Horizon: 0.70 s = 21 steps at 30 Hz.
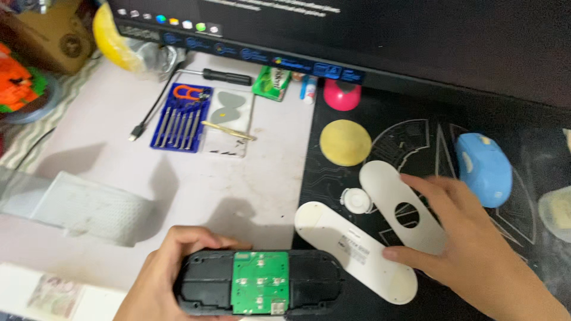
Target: The person assembles a white electronic device by aligning and snapping the top and bottom plastic shells together over a green circuit board. They repeatedly press the casing to secure the fit and rotate the device to inspect the assembly.
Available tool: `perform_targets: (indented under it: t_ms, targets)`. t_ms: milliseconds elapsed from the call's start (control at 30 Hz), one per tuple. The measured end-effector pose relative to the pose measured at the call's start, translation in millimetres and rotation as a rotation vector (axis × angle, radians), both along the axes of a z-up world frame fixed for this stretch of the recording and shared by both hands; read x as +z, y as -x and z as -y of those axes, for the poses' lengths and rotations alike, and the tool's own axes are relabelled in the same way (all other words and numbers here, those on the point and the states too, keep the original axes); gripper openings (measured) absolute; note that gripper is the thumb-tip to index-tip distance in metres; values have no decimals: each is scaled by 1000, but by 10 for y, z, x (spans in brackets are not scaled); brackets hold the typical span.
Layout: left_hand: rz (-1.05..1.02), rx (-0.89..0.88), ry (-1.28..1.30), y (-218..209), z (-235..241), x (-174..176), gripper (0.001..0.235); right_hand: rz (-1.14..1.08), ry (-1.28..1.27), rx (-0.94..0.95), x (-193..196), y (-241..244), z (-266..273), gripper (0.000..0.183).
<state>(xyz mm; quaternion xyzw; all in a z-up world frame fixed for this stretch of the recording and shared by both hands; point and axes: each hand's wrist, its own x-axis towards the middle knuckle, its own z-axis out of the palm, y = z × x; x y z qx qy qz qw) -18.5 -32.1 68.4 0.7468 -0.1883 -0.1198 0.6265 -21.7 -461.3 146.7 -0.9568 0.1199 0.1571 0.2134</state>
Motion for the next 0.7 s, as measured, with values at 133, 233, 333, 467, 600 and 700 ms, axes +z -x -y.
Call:
perform_targets:
  t_ms: [133, 233, 333, 467, 600, 700]
  targets:
    - [-65, 76, -98, 51, 100, 221, 90, -78, 131, -259, 42, 76, -76, 108]
    - [-106, 83, -97, 55, 117, 285, 87, 98, 86, -297, -31, 147, -30, 109]
    - [-89, 34, -60, 36, 81, 270, 88, 292, 6, -279, 29, 256, -140, 113]
    - [-33, -2, -16, 37, 73, 262, 89, 510, -99, 30, 52, 468, -302, 133]
    - [-45, -24, 30, 19, 80, 315, 85, 133, -132, -316, 310, 368, -798, 84]
    - [6, -22, -45, 22, 51, 340, 92, 609, -720, 61, -32, 371, -707, 111]
